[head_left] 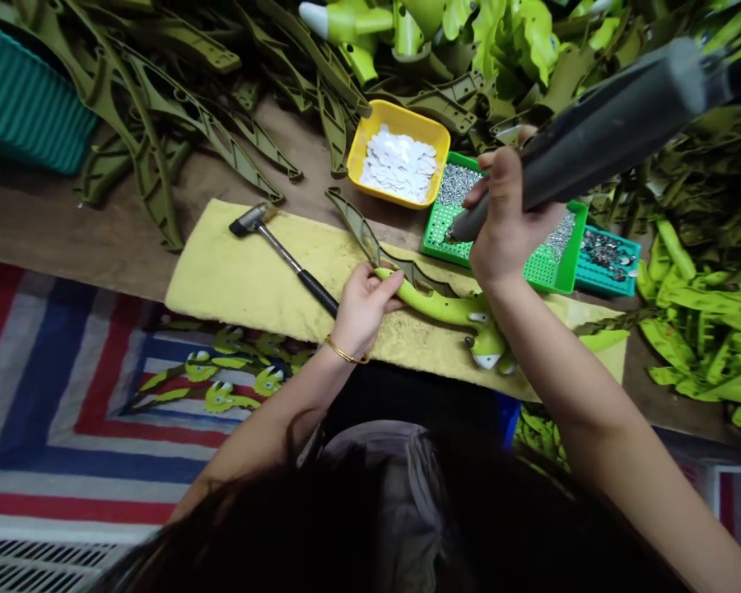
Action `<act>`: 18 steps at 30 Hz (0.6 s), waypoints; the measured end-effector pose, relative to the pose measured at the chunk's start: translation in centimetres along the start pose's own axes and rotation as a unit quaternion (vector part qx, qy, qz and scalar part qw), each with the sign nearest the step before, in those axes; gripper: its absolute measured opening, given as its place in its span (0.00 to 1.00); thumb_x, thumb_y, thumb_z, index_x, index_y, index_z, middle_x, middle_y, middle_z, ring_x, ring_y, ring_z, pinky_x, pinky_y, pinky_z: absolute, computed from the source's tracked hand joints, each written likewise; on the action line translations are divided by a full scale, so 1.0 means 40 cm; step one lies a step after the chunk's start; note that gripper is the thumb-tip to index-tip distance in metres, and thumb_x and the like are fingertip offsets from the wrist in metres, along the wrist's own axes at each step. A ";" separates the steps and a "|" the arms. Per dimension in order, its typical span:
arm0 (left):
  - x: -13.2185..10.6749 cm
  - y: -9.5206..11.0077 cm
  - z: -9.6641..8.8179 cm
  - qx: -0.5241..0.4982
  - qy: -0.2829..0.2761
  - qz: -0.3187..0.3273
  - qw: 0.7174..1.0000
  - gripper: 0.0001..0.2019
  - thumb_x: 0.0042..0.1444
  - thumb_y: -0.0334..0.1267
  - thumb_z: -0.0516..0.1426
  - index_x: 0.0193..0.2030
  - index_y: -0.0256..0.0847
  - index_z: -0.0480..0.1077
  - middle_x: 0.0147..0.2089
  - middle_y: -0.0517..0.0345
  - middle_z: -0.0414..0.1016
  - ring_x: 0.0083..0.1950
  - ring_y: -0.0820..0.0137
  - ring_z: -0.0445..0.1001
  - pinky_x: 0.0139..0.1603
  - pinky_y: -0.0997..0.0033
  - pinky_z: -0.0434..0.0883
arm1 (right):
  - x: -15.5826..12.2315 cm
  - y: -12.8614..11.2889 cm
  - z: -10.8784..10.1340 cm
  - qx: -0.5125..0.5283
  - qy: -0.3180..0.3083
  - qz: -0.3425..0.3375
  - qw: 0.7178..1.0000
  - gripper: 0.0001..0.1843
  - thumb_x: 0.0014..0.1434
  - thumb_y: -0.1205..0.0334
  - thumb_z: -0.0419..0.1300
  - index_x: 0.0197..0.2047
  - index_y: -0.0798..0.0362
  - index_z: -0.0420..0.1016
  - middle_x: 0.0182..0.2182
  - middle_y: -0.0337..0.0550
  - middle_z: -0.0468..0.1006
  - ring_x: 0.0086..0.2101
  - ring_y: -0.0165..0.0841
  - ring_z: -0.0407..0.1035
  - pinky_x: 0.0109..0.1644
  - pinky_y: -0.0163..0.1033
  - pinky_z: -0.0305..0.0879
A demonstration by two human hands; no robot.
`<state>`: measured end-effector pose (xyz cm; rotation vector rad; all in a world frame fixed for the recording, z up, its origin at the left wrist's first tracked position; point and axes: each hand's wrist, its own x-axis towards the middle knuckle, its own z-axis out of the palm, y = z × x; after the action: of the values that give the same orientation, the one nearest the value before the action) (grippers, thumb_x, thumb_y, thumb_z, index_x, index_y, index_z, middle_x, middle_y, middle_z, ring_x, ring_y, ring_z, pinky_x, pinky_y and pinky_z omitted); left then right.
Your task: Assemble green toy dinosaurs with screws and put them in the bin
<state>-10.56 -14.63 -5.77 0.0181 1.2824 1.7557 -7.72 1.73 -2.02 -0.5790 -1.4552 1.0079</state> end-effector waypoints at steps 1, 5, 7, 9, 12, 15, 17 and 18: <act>0.003 0.000 -0.003 -0.004 -0.002 0.005 1.000 0.24 0.43 0.44 0.70 0.39 0.39 0.62 0.29 0.63 0.74 0.34 0.69 0.79 0.38 0.66 0.80 | -0.004 0.016 -0.001 -0.001 -0.020 0.014 1.000 0.24 0.51 0.34 0.61 0.39 0.45 0.67 0.28 0.32 0.70 0.21 0.24 0.65 0.26 0.36 0.67; 0.006 -0.004 -0.009 -0.007 -0.008 0.014 1.000 0.24 0.43 0.44 0.70 0.40 0.39 0.62 0.30 0.63 0.75 0.33 0.70 0.79 0.38 0.66 0.80 | -0.023 0.044 -0.016 0.014 -0.088 0.053 0.995 0.25 0.51 0.33 0.60 0.40 0.44 0.67 0.30 0.33 0.70 0.27 0.27 0.71 0.32 0.39 0.70; 0.006 -0.006 -0.009 -0.009 -0.009 0.013 1.000 0.24 0.43 0.45 0.70 0.40 0.39 0.62 0.31 0.62 0.75 0.34 0.70 0.79 0.38 0.67 0.80 | -0.025 0.042 -0.019 0.018 -0.096 0.058 0.994 0.25 0.50 0.33 0.61 0.41 0.43 0.68 0.30 0.33 0.71 0.28 0.28 0.72 0.33 0.39 0.70; 0.006 -0.007 -0.008 -0.015 -0.010 0.011 1.000 0.25 0.43 0.45 0.70 0.40 0.39 0.63 0.31 0.63 0.75 0.35 0.69 0.80 0.38 0.67 0.80 | -0.022 0.034 -0.017 0.022 -0.090 0.044 0.995 0.25 0.50 0.35 0.63 0.43 0.43 0.68 0.31 0.33 0.71 0.27 0.27 0.71 0.33 0.39 0.70; 0.004 -0.006 -0.006 -0.019 -0.014 0.004 1.000 0.25 0.41 0.46 0.71 0.39 0.38 0.64 0.30 0.62 0.75 0.35 0.69 0.79 0.37 0.69 0.80 | -0.012 -0.001 -0.011 0.042 -0.065 0.008 0.997 0.23 0.51 0.39 0.64 0.44 0.42 0.70 0.30 0.32 0.72 0.23 0.24 0.68 0.29 0.37 0.68; 0.002 -0.006 -0.003 -0.012 -0.026 -0.008 1.000 0.24 0.40 0.45 0.72 0.36 0.36 0.65 0.31 0.60 0.77 0.33 0.71 0.79 0.37 0.71 0.79 | -0.012 -0.066 -0.006 0.089 -0.038 -0.020 0.995 0.21 0.54 0.43 0.64 0.45 0.46 0.70 0.31 0.32 0.73 0.20 0.21 0.64 0.23 0.32 0.61; 0.000 -0.007 -0.001 -0.015 -0.038 -0.013 0.999 0.24 0.38 0.45 0.72 0.36 0.35 0.66 0.33 0.58 0.78 0.32 0.70 0.79 0.36 0.70 0.79 | -0.028 -0.116 0.001 0.107 -0.037 -0.030 0.993 0.20 0.57 0.44 0.62 0.46 0.47 0.68 0.32 0.32 0.73 0.19 0.19 0.63 0.21 0.31 0.58; -0.001 -0.007 0.000 -0.017 -0.041 -0.016 0.999 0.24 0.38 0.45 0.72 0.35 0.35 0.66 0.33 0.57 0.79 0.32 0.70 0.79 0.36 0.70 0.79 | -0.041 -0.137 0.005 0.098 -0.051 -0.029 0.993 0.20 0.59 0.43 0.60 0.48 0.46 0.67 0.33 0.32 0.72 0.19 0.19 0.63 0.21 0.31 0.59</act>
<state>-10.34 -14.64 -5.96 0.0497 1.1868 1.7320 -6.51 -2.43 1.75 -0.3454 -1.4335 1.1316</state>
